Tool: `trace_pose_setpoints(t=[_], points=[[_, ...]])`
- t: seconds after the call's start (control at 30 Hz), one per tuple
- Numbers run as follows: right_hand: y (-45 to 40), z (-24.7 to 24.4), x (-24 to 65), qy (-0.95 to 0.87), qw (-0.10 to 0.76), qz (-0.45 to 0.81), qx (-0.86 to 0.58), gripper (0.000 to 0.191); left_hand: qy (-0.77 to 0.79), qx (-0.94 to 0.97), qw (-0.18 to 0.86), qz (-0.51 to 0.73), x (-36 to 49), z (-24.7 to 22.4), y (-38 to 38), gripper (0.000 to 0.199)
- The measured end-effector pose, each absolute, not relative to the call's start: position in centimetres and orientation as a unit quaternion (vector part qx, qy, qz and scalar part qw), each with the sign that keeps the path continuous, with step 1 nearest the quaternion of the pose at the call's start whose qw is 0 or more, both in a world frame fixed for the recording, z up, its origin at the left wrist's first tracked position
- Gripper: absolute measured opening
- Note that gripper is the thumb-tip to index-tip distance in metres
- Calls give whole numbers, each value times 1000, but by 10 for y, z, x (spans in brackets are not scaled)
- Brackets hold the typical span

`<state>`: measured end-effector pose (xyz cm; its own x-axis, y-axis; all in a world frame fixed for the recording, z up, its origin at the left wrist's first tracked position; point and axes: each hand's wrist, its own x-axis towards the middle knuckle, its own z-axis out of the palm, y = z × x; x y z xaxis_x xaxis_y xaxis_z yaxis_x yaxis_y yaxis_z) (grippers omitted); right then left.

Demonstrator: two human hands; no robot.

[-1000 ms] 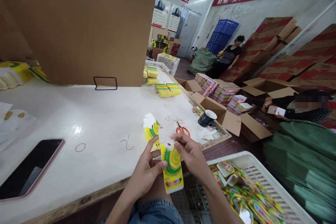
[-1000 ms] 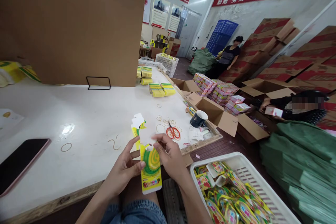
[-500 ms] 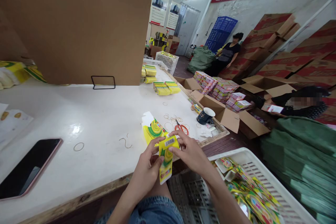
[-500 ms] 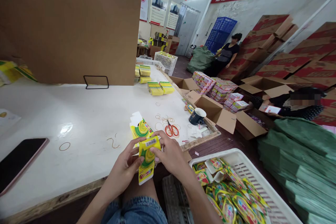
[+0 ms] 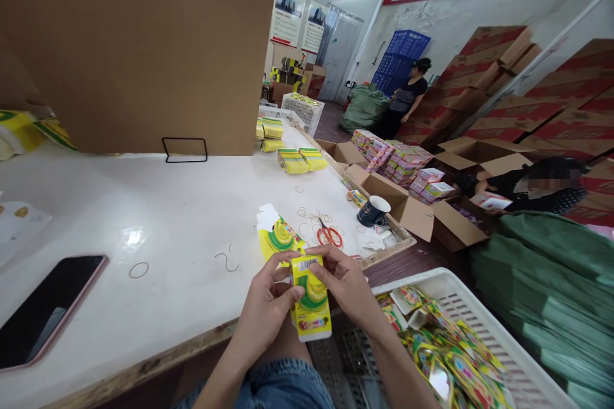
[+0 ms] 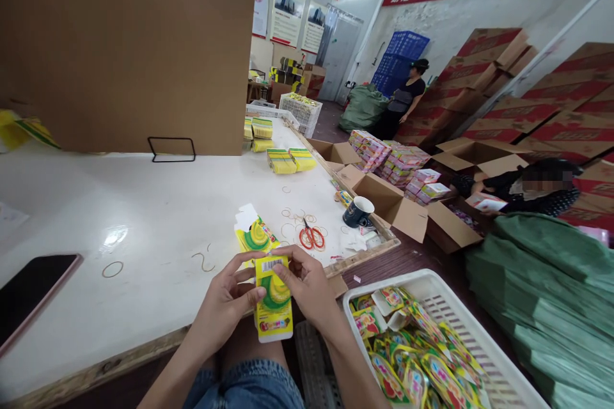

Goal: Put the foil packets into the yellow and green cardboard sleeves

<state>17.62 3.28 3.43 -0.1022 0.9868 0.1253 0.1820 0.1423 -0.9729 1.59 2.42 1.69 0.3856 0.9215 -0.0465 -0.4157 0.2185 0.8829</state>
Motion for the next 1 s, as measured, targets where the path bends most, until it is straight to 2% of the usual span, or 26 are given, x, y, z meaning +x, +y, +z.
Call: trace_pose_setpoints(t=[0.07,0.13,0.23,0.3,0.37,0.53,0.7,0.8,0.9,1.0], points=[[30,34,179,-581,460,471,-478,28,301,427,715,465,23,16,22,49],[22,40,197,-600,431,420,-527,26,316,466,674,478,28,12,22,43],[5,52,248,-644,355,169,-657,24,389,553,531,510,27,1,29,34],[-4,56,280,-632,310,-1,-710,30,438,595,434,516,25,-9,36,40],[-4,52,292,-629,297,-40,-717,33,455,628,394,493,24,-19,42,46],[46,11,232,-602,399,206,-660,29,423,688,400,432,27,-31,45,51],[89,-14,189,-570,443,286,-630,20,424,690,391,438,22,-28,43,48],[83,-11,195,-539,475,327,-614,26,448,620,409,497,20,-22,41,45],[63,-4,197,-506,506,365,-595,37,450,498,469,573,20,-15,41,45],[44,0,184,-450,545,446,-550,39,363,415,598,582,21,-11,43,46]])
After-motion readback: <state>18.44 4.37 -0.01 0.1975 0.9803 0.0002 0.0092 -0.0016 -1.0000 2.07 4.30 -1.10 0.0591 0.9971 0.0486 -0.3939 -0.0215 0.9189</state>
